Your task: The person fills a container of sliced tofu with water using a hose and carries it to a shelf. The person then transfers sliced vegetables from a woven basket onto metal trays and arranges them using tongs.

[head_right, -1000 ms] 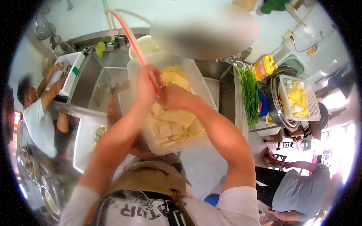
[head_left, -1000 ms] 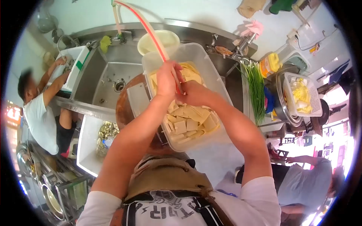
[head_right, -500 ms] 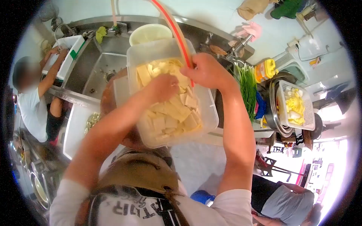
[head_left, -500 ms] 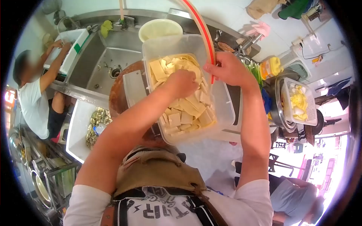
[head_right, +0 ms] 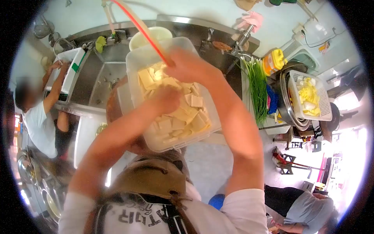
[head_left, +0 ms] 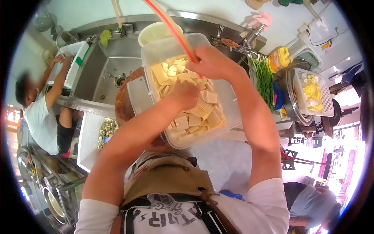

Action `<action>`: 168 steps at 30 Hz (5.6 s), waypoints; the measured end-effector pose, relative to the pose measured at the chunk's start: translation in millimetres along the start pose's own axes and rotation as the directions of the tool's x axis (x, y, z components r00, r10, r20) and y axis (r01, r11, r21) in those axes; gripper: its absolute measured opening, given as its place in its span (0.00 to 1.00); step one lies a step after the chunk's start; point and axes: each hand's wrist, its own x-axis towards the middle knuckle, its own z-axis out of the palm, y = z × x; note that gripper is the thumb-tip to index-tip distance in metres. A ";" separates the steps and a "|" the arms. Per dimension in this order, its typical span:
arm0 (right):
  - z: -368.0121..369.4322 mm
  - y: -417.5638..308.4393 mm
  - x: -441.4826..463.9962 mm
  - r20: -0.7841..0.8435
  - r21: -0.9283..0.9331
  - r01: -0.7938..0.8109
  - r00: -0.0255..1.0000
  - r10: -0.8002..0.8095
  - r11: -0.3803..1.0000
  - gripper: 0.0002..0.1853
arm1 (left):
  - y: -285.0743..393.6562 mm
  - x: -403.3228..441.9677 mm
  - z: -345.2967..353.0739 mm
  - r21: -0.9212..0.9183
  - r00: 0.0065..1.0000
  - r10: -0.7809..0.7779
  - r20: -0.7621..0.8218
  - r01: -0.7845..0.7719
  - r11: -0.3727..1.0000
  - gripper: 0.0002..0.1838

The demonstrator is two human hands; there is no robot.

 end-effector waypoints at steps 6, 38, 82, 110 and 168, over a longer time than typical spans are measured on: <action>30.9 36.8 -19.8 0.141 -0.067 -0.059 0.988 0.068 0.996 0.16 | -15.1 -4.8 -28.1 -0.588 0.856 -0.262 -0.445 -0.059 0.807 0.17; 185.0 28.8 -58.3 0.458 -0.154 0.585 0.757 -0.467 0.796 0.09 | -8.8 -5.7 -68.7 -0.922 0.518 -0.843 -0.148 -0.380 -0.072 0.07; 68.4 19.3 -41.1 -0.370 0.311 0.440 0.872 -0.319 0.843 0.12 | 1.7 -19.7 -34.3 -0.059 0.993 0.103 -0.055 -0.107 0.993 0.25; 90.7 10.2 -35.4 -0.361 0.458 0.381 0.905 -0.223 0.803 0.10 | -6.4 -26.1 -43.9 0.141 0.994 0.028 0.107 -0.043 0.989 0.22; 27.5 174.7 60.9 0.218 -0.146 -0.701 0.666 0.713 0.699 0.14 | -789.0 233.3 -31.9 -0.930 0.596 -0.748 -0.292 -0.360 0.077 0.17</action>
